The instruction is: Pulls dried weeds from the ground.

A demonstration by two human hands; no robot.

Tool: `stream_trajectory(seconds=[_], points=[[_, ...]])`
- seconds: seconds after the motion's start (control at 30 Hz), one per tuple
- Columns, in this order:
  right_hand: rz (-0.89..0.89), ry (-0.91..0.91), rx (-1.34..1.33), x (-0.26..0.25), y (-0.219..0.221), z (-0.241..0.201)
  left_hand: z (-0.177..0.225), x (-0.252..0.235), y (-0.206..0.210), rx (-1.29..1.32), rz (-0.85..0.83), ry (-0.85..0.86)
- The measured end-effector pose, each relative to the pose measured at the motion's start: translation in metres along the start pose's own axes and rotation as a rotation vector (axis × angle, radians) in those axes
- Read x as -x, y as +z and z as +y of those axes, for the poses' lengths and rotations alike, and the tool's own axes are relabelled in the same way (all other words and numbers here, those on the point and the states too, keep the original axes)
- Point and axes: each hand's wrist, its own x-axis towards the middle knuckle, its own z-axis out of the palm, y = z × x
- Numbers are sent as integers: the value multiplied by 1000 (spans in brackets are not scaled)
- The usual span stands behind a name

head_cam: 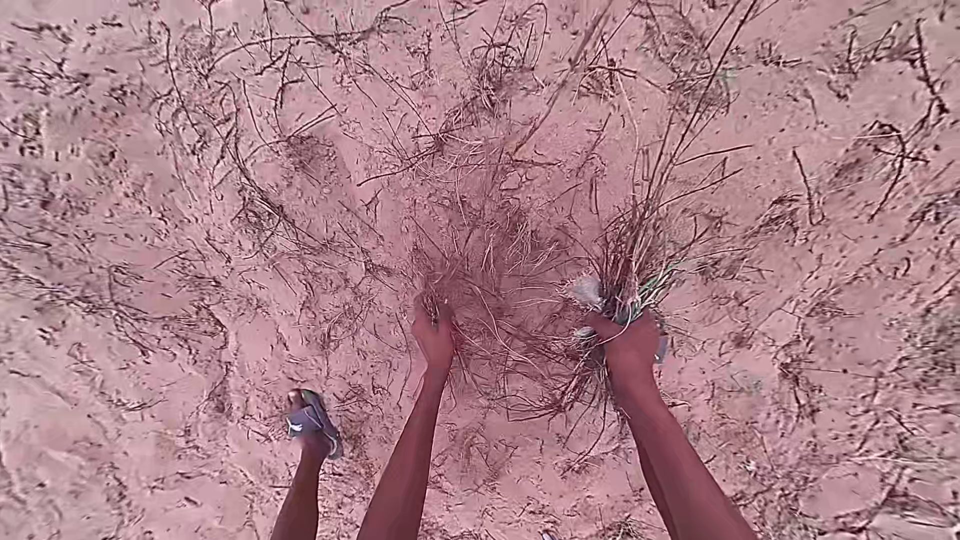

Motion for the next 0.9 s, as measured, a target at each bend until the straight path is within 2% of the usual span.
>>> stream_trajectory(seconds=[0.07,0.17,0.23,0.3,0.33,0.4,0.5,0.57,0.63,0.67,0.7,0.73,0.77,0.8,0.9], points=[[18,17,-57,-4,-5,-4,23,-47,34,-67,-66,-11],[76,9,-127,-13,-13,-8,71,-91,86,-280,-225,-43],[85,0,-159,-15,-19,-6,93,-94,114,-224,-261,-70],[77,-9,-158,-16,-26,-5,102,-81,126,-58,-297,-92],[80,-21,-148,-18,-29,-6,102,-75,127,1,-322,-79],[80,-19,-128,-18,-34,-8,98,-62,129,-50,-388,-41],[6,14,-90,-9,-34,-14,135,-49,142,-336,-454,-42],[-33,14,-79,-3,-32,-18,165,-21,132,-479,-445,16],[-2,-13,-77,-9,-35,-16,171,-5,131,-440,-374,89],[12,-14,-75,-12,-36,-14,172,-2,126,-427,-395,80],[18,-8,-73,-13,-37,-10,174,-1,113,-466,-488,35],[24,-8,-69,-14,-38,-7,182,-11,104,-544,-595,-41],[22,-7,-51,-17,-38,-6,160,-28,126,-567,-371,93],[20,-6,-18,-18,-38,-2,148,-53,139,-616,-334,167],[7,18,19,-25,-36,11,154,-93,120,-669,-584,285]])
